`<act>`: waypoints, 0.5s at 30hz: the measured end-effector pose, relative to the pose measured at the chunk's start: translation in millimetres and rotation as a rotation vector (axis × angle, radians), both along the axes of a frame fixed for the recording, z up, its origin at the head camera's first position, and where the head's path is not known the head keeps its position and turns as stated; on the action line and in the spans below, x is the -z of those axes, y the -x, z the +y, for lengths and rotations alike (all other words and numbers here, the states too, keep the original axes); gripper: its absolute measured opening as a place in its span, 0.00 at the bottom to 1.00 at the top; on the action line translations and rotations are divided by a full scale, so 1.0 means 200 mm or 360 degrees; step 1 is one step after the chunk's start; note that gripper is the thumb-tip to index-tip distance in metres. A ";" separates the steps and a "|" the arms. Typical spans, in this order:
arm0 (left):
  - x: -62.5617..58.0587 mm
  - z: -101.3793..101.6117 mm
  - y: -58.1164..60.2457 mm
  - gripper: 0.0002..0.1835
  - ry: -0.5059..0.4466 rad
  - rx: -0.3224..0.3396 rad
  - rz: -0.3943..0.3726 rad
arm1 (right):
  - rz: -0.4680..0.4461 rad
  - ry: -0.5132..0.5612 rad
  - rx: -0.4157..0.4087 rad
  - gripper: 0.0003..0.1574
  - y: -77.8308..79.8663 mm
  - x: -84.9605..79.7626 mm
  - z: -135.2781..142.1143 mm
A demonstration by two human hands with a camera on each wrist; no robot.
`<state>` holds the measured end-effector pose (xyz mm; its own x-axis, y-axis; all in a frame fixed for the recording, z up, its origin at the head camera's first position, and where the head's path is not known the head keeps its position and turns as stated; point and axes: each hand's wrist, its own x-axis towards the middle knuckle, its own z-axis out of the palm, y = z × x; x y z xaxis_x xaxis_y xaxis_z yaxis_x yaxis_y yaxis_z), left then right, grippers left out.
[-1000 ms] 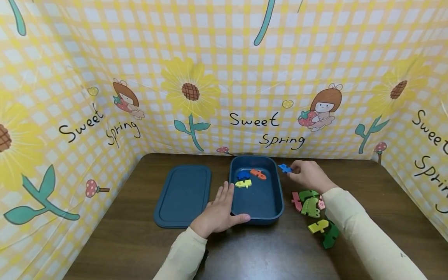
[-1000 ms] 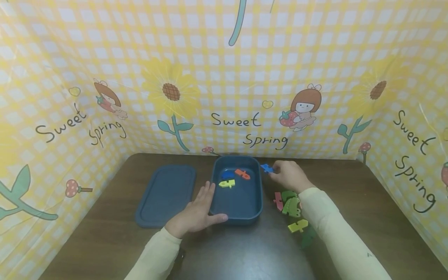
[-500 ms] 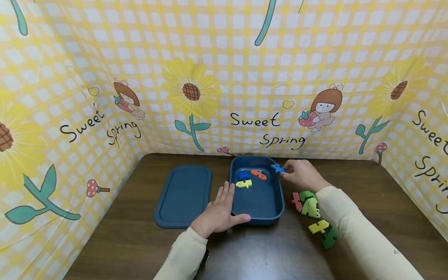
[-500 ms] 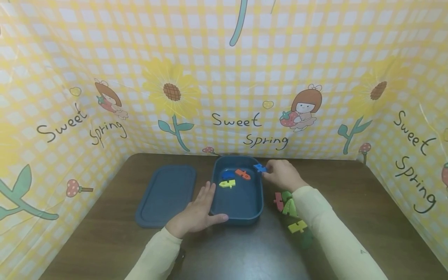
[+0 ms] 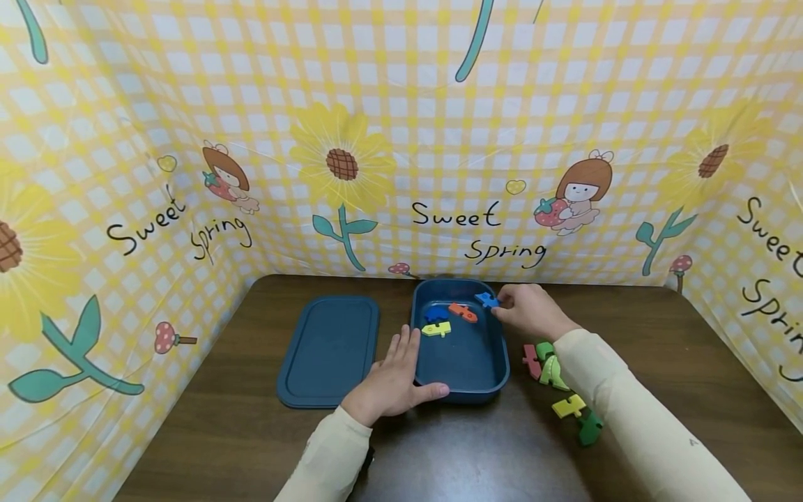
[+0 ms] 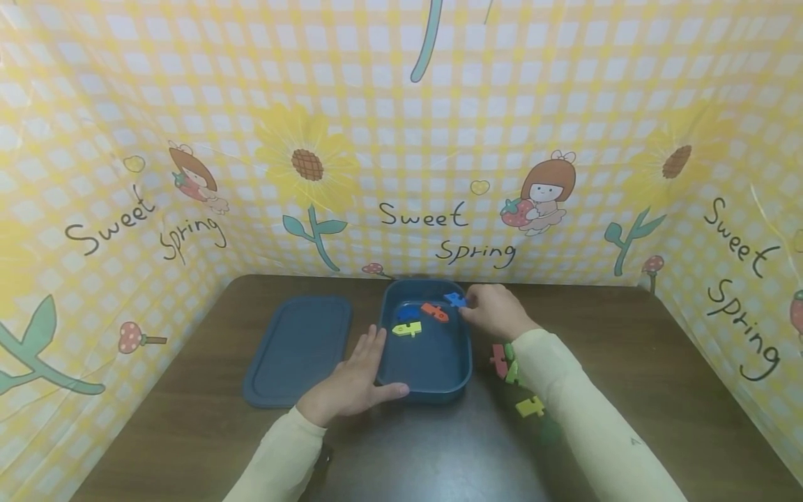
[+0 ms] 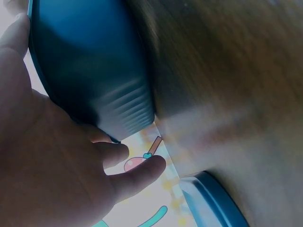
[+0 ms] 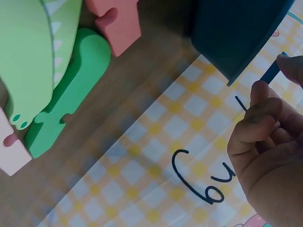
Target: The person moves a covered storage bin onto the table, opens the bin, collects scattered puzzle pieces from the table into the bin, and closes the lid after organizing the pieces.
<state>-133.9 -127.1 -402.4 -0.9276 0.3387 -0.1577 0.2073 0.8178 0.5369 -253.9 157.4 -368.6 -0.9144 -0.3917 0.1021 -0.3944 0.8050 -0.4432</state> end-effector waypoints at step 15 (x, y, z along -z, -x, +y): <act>-0.01 0.00 0.00 0.59 0.0000 0.0005 -0.0028 | -0.0019 -0.0037 -0.0007 0.19 0.02 -0.01 -0.09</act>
<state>-133.6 -127.1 -401.1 -0.9235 0.3419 -0.1741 0.2006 0.8171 0.5405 -257.4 139.6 -367.4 -0.9138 -0.3978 0.0821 -0.3927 0.8136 -0.4289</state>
